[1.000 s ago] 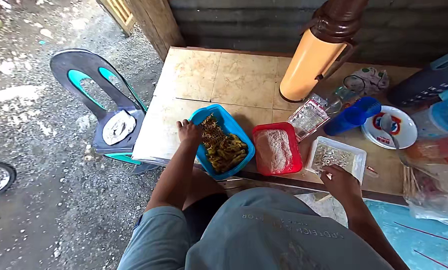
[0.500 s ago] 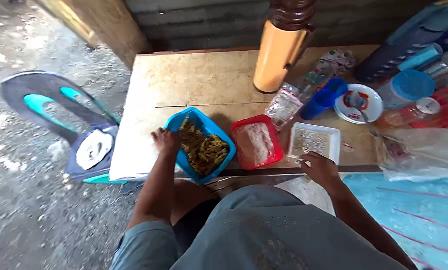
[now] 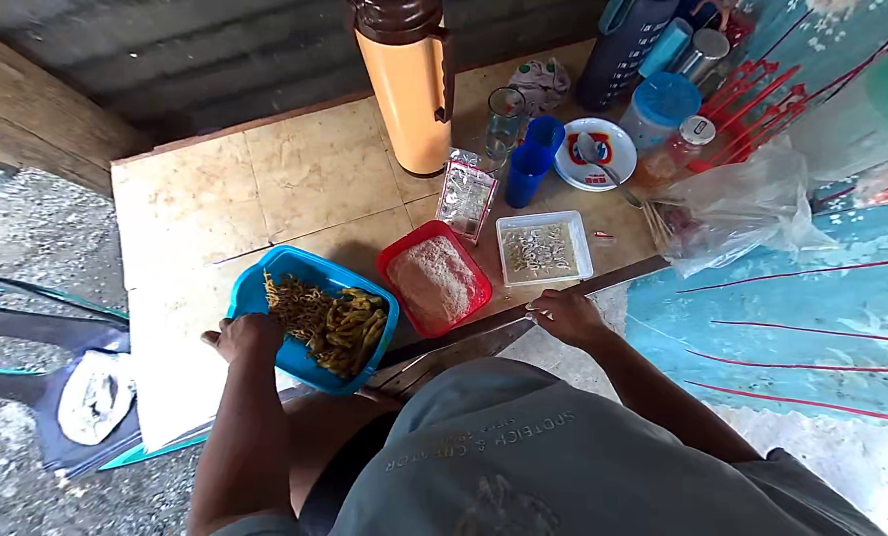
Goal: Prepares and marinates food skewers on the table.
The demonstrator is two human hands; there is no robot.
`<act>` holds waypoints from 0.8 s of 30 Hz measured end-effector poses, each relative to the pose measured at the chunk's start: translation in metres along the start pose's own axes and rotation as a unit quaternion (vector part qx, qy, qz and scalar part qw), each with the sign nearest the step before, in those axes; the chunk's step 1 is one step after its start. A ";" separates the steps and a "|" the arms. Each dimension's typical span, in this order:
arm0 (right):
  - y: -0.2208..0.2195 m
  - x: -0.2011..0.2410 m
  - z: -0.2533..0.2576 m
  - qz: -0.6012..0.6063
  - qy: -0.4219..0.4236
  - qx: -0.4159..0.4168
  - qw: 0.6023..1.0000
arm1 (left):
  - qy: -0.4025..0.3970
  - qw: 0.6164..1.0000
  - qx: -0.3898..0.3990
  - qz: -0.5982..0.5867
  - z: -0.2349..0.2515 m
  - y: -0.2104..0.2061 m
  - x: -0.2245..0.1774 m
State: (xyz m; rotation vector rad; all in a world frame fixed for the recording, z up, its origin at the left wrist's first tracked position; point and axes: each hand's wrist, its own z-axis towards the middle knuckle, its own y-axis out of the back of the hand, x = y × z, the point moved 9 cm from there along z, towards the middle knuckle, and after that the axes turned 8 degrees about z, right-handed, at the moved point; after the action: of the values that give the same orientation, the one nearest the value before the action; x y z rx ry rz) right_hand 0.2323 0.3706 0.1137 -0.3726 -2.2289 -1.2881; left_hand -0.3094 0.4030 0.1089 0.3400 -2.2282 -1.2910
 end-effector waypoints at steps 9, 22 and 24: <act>-0.009 0.002 0.008 -0.007 0.023 -0.005 1.000 | 0.010 0.989 0.048 -0.137 -0.016 0.011 0.023; -0.002 0.015 0.013 -0.017 0.036 -0.010 0.999 | -0.017 0.936 -0.015 -0.350 -0.028 0.021 0.047; -0.003 0.012 0.013 -0.011 0.030 -0.010 0.999 | -0.007 0.915 -0.028 -0.403 -0.047 0.032 0.054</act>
State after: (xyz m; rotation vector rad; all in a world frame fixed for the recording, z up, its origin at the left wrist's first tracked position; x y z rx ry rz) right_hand 0.2168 0.3797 0.1134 -0.3131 -2.1774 -1.3165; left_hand -0.3257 0.3604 0.1724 1.3309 -2.1106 -1.7361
